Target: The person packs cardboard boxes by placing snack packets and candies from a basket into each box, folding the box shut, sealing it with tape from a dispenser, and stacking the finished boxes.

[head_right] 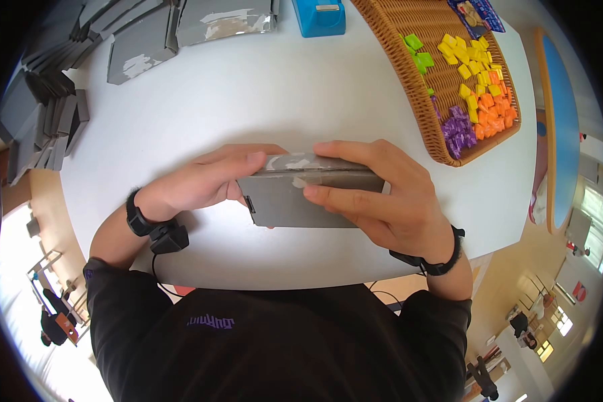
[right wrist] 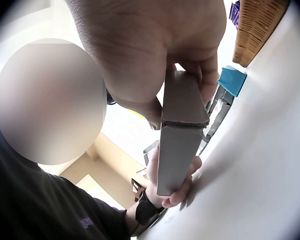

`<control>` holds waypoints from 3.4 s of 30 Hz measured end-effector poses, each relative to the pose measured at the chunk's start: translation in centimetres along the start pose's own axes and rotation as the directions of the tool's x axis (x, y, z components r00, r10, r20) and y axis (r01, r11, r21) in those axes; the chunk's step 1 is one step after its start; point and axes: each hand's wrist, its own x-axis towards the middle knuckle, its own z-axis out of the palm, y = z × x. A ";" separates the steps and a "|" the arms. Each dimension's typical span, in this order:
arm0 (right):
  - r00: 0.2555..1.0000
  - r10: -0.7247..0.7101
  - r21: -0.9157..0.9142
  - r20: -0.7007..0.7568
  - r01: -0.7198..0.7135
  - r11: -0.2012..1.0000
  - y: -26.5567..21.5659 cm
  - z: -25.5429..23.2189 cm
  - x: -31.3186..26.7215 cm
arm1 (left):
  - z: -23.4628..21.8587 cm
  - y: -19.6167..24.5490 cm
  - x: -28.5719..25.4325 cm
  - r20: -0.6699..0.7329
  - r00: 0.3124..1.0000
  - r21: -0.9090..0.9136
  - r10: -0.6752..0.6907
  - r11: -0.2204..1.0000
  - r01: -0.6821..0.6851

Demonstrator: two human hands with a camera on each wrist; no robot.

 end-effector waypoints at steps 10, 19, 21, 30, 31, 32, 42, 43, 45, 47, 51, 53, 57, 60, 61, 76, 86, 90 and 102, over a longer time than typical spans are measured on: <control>0.990 0.142 0.124 -0.021 -0.138 0.983 -1.0 -0.2 0.7 | -0.4 0.2 -0.1 0.108 0.994 -0.052 0.015 0.999 -0.009; 0.992 0.126 0.134 0.015 -0.127 0.983 -0.8 -0.1 0.2 | -0.1 0.8 -0.4 0.050 0.998 0.025 -0.036 0.999 0.034; 0.996 0.087 0.134 0.014 -0.088 0.987 -0.7 0.0 0.2 | -0.2 1.0 -0.7 0.054 0.997 0.047 -0.047 0.998 0.045; 0.992 0.123 0.185 0.030 -0.127 0.975 -1.2 0.0 0.4 | -0.4 0.6 -0.4 0.090 0.996 0.152 0.000 0.988 -0.014; 0.992 0.106 0.154 0.063 -0.115 0.981 -1.1 0.0 0.4 | -0.5 0.5 -0.3 0.104 0.995 0.142 -0.006 0.990 -0.008; 0.992 0.106 0.155 0.064 -0.114 0.981 -1.1 0.0 0.3 | -0.5 0.4 -0.3 0.103 0.995 0.141 -0.006 0.990 -0.008; 0.993 0.096 0.148 0.075 -0.106 0.983 -1.1 0.0 0.1 | -0.4 0.5 -0.3 0.113 0.994 0.200 -0.012 0.980 -0.011; 0.991 0.114 0.132 0.068 -0.122 0.984 -1.2 0.1 0.2 | -0.5 0.4 -0.3 0.107 0.994 0.172 -0.016 0.985 -0.003; 0.991 0.125 0.155 0.048 -0.131 0.979 -1.3 0.4 0.3 | -0.4 0.8 -0.4 0.110 0.993 0.156 -0.036 0.988 0.018; 0.990 0.139 0.177 0.028 -0.142 0.974 -1.3 0.5 0.2 | -0.4 1.0 -0.4 0.115 0.992 0.139 -0.055 0.990 0.039; 0.993 0.118 0.191 0.029 -0.121 0.974 -1.0 0.3 0.3 | -0.5 0.9 -0.5 0.120 0.991 0.141 -0.059 0.989 0.042; 0.993 0.104 0.161 0.052 -0.111 0.981 -1.0 0.3 0.1 | -0.5 0.8 -0.5 0.123 0.991 0.138 -0.050 0.990 0.033; 0.993 0.106 0.169 0.042 -0.112 0.979 -0.9 0.3 0.1 | -0.5 0.8 -0.4 0.136 0.990 0.140 -0.026 0.990 0.007; 0.995 0.101 0.196 0.028 -0.104 0.975 -0.9 0.2 0.3 | -0.7 0.3 -0.2 0.149 0.989 0.098 -0.024 0.995 0.009; 0.993 0.114 0.236 0.013 -0.114 0.965 -1.0 0.2 0.3 | -0.8 0.3 -0.2 0.154 0.988 0.099 -0.022 0.995 0.007; 0.958 0.282 0.329 0.060 -0.285 0.900 -0.4 -0.9 -0.1 | -0.2 1.3 -0.7 0.137 0.990 0.077 -0.017 0.997 0.006; 0.956 0.250 0.584 0.152 -0.291 0.757 -0.6 -0.3 -0.2 | -0.2 -0.3 -0.5 0.171 0.974 0.165 0.147 0.971 -0.175; 0.914 0.326 0.745 0.243 -0.391 0.541 -0.4 0.1 -0.3 | 0.5 1.1 -1.0 0.085 0.982 0.260 0.166 0.948 -0.183; 0.910 0.234 0.736 0.342 -0.414 0.536 0.5 -0.8 0.0 | 0.1 1.0 -1.0 0.065 0.940 0.514 0.336 0.796 -0.320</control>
